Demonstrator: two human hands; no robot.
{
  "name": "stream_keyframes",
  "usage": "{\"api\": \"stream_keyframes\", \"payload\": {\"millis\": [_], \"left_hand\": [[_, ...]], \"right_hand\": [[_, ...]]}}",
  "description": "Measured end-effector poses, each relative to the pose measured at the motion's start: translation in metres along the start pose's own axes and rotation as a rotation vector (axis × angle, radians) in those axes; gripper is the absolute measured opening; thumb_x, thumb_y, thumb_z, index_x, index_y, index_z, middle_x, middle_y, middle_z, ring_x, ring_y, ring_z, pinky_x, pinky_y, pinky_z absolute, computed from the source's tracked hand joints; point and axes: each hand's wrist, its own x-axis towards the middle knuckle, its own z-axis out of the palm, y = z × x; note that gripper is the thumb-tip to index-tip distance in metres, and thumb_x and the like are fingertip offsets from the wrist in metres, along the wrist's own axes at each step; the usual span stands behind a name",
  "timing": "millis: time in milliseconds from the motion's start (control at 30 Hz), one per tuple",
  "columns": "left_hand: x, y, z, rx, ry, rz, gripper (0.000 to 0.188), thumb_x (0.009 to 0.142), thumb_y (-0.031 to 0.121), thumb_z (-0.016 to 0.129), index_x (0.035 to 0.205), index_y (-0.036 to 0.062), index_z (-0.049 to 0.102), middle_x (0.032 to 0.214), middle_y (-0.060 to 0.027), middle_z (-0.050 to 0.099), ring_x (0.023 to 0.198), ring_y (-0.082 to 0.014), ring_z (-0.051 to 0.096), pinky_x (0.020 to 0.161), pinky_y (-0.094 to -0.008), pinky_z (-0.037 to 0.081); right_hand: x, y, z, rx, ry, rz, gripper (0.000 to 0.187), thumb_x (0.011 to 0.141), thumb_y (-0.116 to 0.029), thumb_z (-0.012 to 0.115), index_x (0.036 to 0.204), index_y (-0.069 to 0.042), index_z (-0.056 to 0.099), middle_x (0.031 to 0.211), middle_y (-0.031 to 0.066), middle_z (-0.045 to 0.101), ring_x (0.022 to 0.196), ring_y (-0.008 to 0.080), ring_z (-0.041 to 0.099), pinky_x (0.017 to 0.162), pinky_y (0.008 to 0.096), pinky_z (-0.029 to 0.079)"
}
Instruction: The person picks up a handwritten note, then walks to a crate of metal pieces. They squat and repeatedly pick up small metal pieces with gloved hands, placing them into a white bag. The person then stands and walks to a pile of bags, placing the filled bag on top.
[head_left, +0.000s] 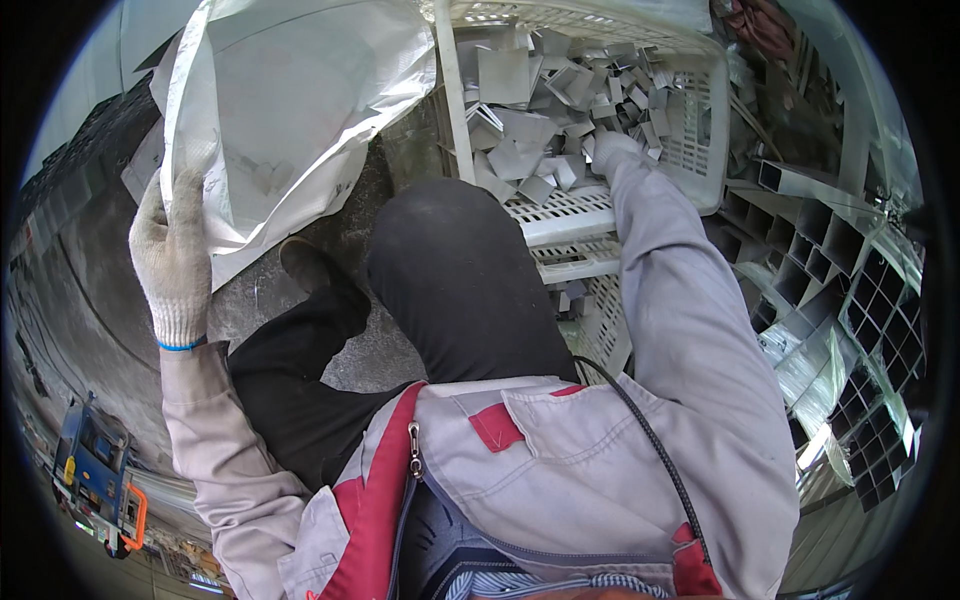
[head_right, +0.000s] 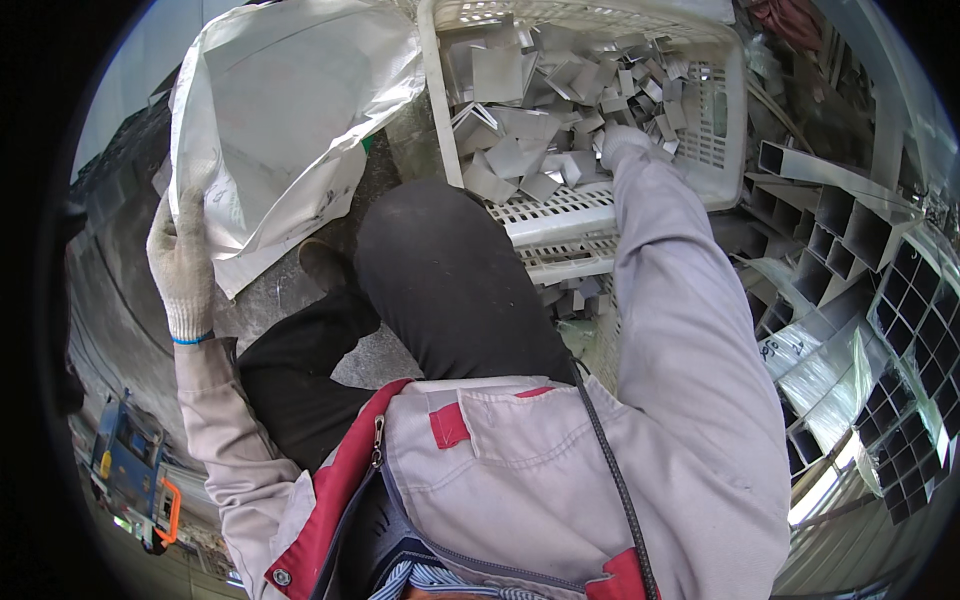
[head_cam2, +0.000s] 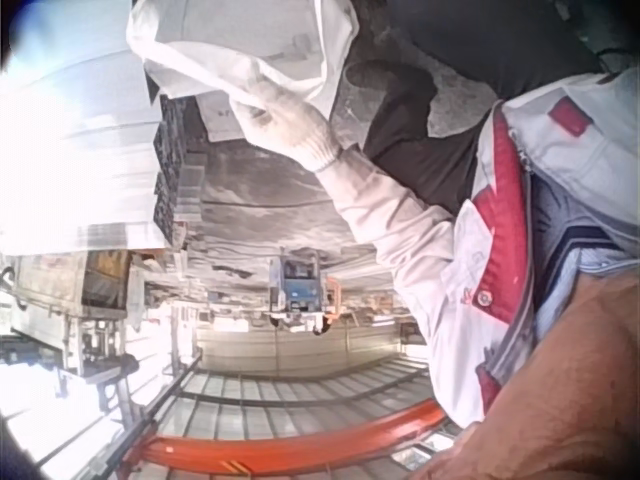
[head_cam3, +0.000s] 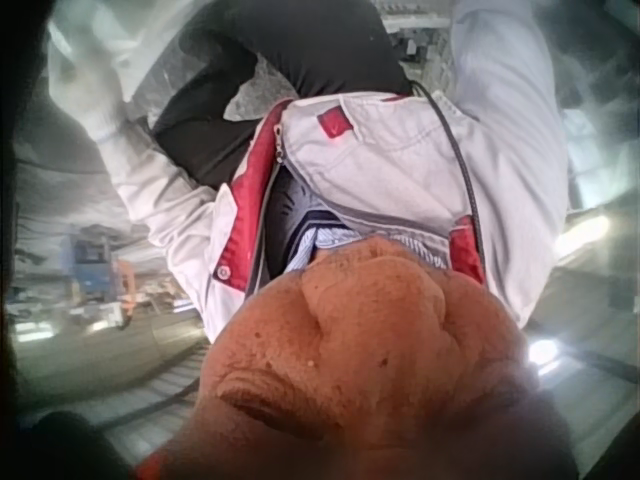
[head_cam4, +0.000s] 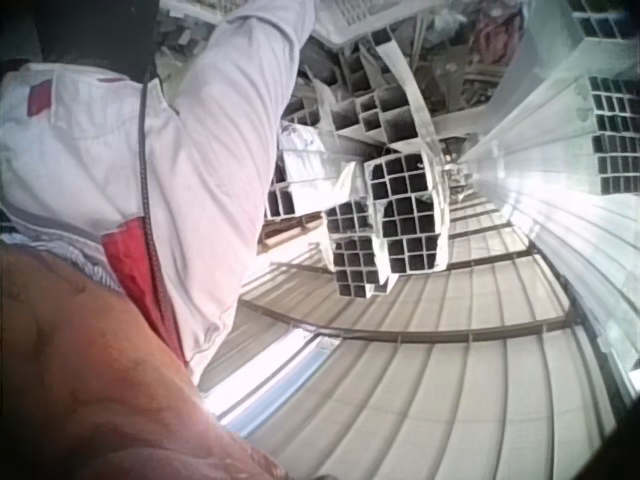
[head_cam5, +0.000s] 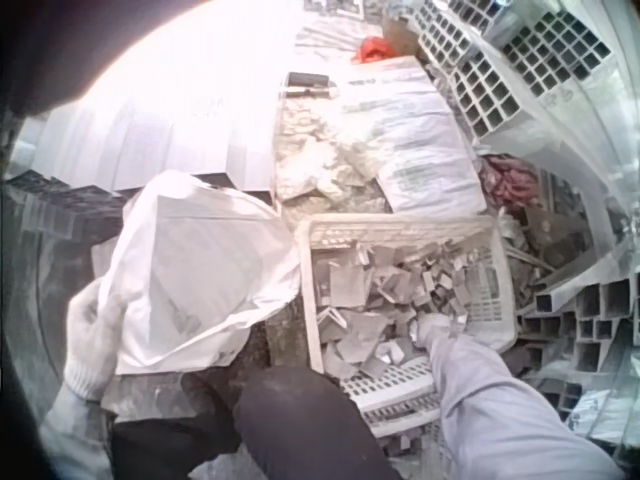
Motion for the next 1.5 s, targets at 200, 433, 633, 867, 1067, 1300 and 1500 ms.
{"api": "stream_keyframes", "payload": {"millis": [200,433,633,867,1067,1300,1500], "left_hand": [[-0.001,0.003,0.003,0.003,0.015,0.007,0.052,0.113,0.036,0.070,0.140,-0.0081,0.072,0.113,-0.0100,0.078,0.100,-0.0113,0.069,0.089,-0.0270,0.056],[-0.004,0.009,0.000,-0.029,0.011,-0.005,0.047,0.113,0.033,0.070,0.138,-0.0067,0.073,0.113,-0.0088,0.078,0.099,-0.0098,0.069,0.087,-0.0266,0.056],[0.001,0.005,0.001,-0.096,-0.027,-0.005,0.046,0.113,0.031,0.069,0.138,-0.0076,0.073,0.110,-0.0082,0.077,0.097,-0.0097,0.068,0.086,-0.0264,0.055],[-0.003,-0.001,0.000,-0.120,0.003,-0.009,0.046,0.114,0.030,0.069,0.139,-0.0082,0.071,0.110,-0.0095,0.077,0.097,-0.0110,0.068,0.085,-0.0268,0.055],[-0.005,0.006,-0.001,-0.162,-0.021,-0.021,0.044,0.114,0.031,0.070,0.136,-0.0063,0.074,0.105,-0.0057,0.076,0.092,-0.0080,0.066,0.081,-0.0255,0.053],[-0.005,0.015,0.002,-0.158,-0.026,0.058,0.047,0.111,0.040,0.073,0.124,-0.0047,0.078,0.096,-0.0013,0.073,0.089,-0.0073,0.062,0.078,-0.0246,0.051],[-0.005,0.016,0.003,-0.136,-0.058,0.003,0.047,0.112,0.039,0.072,0.127,-0.0058,0.077,0.097,-0.0023,0.074,0.090,-0.0082,0.062,0.080,-0.0261,0.052]], "right_hand": [[-0.007,-0.009,0.005,-0.032,0.012,0.066,0.071,0.086,-0.024,0.078,0.152,-0.005,0.060,0.138,0.0218,0.075,0.128,0.0379,0.073,0.105,0.0507,0.062],[0.008,0.024,0.008,0.181,-0.001,-0.011,0.075,0.079,-0.021,0.084,0.151,-0.014,0.064,0.142,0.0207,0.073,0.130,0.0389,0.071,0.109,0.0454,0.059],[-0.007,0.073,0.009,1.078,0.027,-0.087,0.072,0.071,0.000,0.084,0.139,-0.016,0.066,0.118,0.0117,0.077,0.111,0.0334,0.076,0.083,0.0474,0.065],[-0.040,0.071,-0.012,1.881,-0.054,-0.278,0.067,0.079,0.011,0.077,0.137,-0.019,0.062,0.117,0.0117,0.077,0.089,0.0263,0.080,0.070,0.0399,0.066],[-0.081,0.047,-0.045,2.139,-0.014,-0.623,0.072,0.086,0.013,0.073,0.151,-0.014,0.057,0.138,0.0202,0.073,0.115,0.0354,0.079,0.084,0.0381,0.070],[-0.161,-0.038,-0.139,1.954,-0.006,-0.881,0.073,0.087,0.006,0.080,0.155,-0.007,0.056,0.145,0.0209,0.069,0.128,0.0352,0.073,0.093,0.0401,0.066],[-0.256,-0.152,-0.203,1.373,0.485,-1.125,0.074,0.093,-0.003,0.076,0.163,-0.003,0.050,0.151,0.0228,0.066,0.138,0.0328,0.067,0.113,0.0429,0.059]]}}
